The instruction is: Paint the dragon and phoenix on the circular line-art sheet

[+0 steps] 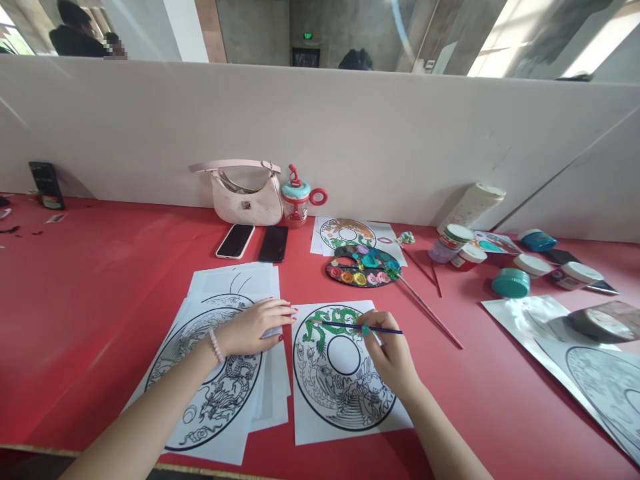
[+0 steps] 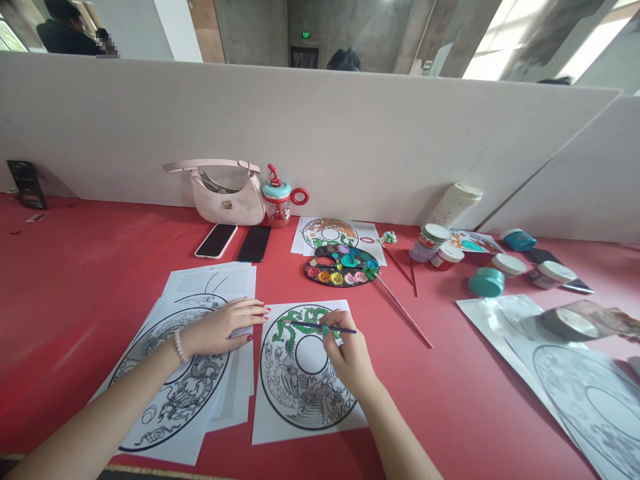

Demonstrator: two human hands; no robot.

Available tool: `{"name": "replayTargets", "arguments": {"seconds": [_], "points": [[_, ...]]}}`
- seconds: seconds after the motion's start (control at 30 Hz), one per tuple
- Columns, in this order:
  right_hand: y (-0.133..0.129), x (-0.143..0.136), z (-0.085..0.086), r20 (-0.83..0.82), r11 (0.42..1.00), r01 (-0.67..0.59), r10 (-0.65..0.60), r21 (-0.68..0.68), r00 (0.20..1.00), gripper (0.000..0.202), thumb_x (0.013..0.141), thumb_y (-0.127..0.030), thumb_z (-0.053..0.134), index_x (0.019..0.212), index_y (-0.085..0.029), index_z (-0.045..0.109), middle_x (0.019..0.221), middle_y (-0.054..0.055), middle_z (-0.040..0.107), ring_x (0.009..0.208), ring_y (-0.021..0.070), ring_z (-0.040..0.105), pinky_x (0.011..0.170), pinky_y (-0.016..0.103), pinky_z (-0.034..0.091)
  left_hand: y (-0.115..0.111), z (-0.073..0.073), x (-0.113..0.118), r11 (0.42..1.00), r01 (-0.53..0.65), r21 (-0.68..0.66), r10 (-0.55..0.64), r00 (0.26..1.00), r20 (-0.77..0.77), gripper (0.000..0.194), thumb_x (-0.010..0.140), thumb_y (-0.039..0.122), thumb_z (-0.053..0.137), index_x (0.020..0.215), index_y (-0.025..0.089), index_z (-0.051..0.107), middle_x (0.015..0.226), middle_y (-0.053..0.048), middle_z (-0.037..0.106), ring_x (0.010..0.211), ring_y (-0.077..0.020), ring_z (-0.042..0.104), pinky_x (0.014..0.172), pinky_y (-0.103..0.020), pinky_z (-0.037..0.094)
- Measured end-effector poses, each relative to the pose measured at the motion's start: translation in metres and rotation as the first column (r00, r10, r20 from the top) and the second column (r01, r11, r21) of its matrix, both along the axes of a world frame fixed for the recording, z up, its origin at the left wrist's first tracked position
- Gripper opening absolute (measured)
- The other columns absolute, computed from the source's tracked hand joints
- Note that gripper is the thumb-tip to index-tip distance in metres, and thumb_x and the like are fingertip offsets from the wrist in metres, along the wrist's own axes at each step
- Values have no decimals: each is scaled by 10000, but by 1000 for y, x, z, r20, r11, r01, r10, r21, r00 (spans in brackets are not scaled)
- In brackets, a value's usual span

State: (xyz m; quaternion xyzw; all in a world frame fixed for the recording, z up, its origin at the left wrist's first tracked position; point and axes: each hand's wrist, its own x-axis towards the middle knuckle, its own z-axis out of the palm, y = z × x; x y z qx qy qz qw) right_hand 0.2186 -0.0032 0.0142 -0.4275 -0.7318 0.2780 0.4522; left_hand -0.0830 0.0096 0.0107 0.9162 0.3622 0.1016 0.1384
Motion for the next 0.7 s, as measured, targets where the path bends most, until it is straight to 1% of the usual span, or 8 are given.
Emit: {"name": "replayTargets", "arguments": {"seconds": [0.13, 0.33, 0.43, 0.57, 0.7], "points": [[0, -1, 1, 2, 1000, -30, 30, 3, 1000, 63, 862, -167, 409, 842, -226, 412, 818, 30, 586, 653, 128, 556, 484, 224, 422, 0, 0, 0, 1000, 0, -1, 0, 1000, -2, 379, 920, 376, 470, 1259, 221, 538, 1352, -47, 509, 1284, -249, 409, 1089, -432, 326], [0, 0, 2, 3, 1000, -9, 9, 7, 1000, 65, 852, -163, 415, 837, -226, 411, 816, 33, 586, 656, 134, 552, 498, 233, 423, 0, 0, 0, 1000, -7, -16, 7, 1000, 7, 386, 925, 393, 463, 1259, 216, 539, 1352, -47, 510, 1292, -248, 399, 1094, -430, 321], [0, -1, 2, 7, 1000, -21, 21, 13, 1000, 79, 842, -149, 415, 834, -227, 413, 808, 28, 587, 674, 139, 555, 528, 241, 432, 0, -1, -1, 1000, 0, -13, 1, 1000, 25, 386, 925, 398, 462, 1257, 219, 542, 1352, -51, 509, 1291, -250, 400, 1095, -428, 319], [0, 0, 2, -14, 998, -32, 32, 48, 999, 108, 837, -125, 399, 820, -231, 399, 791, 15, 572, 677, 134, 544, 590, 255, 448, 0, -2, -1, 1000, 1, -9, -1, 1000, 3, 380, 920, 376, 470, 1259, 221, 539, 1359, -45, 502, 1294, -248, 395, 1097, -429, 317], [1, 1, 1, -21, 998, -43, 44, 46, 999, 111, 839, -122, 395, 832, -233, 396, 809, 14, 571, 681, 132, 546, 614, 262, 454, 0, 0, 0, 1000, -3, -6, 3, 1000, -3, 369, 917, 367, 472, 1247, 217, 546, 1356, -45, 506, 1291, -247, 401, 1091, -425, 328]]}}
